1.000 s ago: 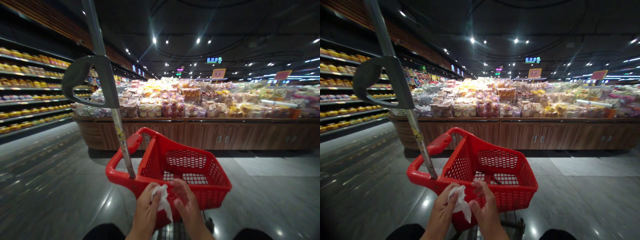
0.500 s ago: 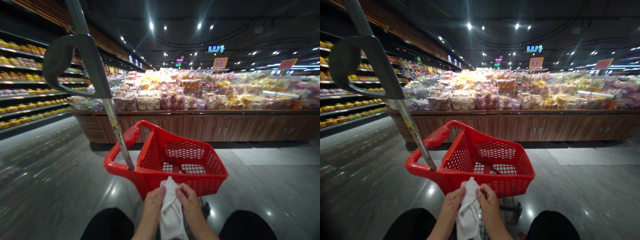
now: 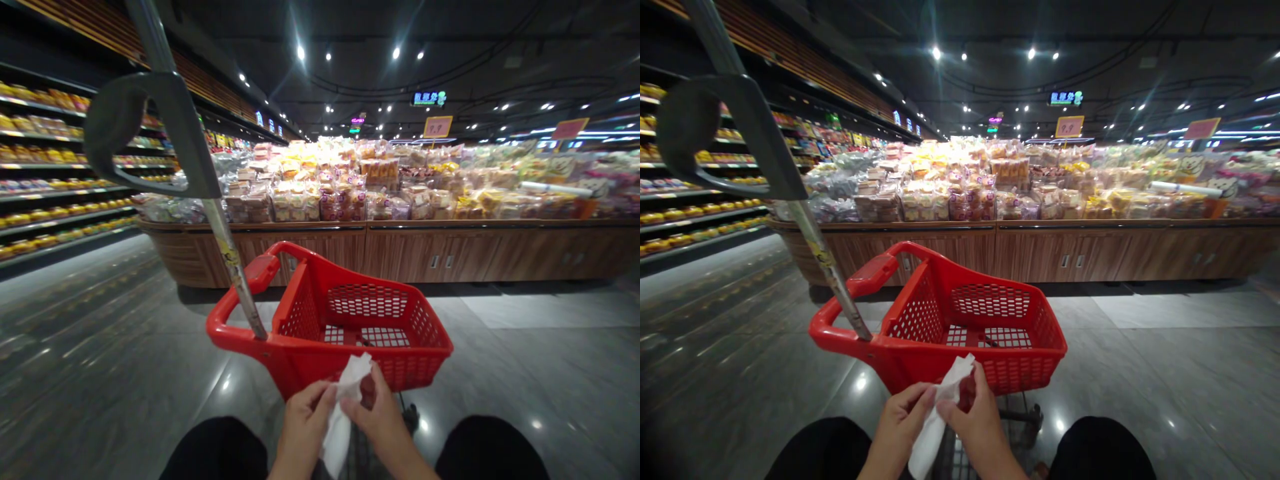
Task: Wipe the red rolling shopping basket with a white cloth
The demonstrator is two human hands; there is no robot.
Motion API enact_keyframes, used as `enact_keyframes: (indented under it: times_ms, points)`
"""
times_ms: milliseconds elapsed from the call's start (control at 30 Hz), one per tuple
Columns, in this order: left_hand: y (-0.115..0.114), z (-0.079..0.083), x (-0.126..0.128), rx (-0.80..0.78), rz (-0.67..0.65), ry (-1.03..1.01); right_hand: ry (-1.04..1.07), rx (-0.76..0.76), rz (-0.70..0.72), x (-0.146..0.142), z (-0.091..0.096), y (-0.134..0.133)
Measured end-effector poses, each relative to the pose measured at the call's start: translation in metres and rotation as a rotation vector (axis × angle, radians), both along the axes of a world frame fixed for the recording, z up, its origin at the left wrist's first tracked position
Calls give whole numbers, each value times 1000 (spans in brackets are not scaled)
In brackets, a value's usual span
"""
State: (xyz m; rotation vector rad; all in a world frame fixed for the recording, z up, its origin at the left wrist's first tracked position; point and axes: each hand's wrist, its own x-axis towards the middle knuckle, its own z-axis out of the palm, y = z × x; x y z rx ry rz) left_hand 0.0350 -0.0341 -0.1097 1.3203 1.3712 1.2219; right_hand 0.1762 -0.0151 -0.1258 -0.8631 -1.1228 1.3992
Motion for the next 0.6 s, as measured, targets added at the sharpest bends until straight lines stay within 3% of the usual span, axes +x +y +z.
enact_keyframes:
  times_ms: [167,367,500,600]
  points:
    - [4,-6,-3,-97,130,-315,213,-70,29,4,0,-4]
    - [2,0,6,-245,92,-723,453,-247,81,7,-6,-9]
    - [4,-4,6,-258,83,-729,525,-323,141,3,2,-15]
    - [7,-9,3,-159,158,-562,495,-286,90,3,8,-14]
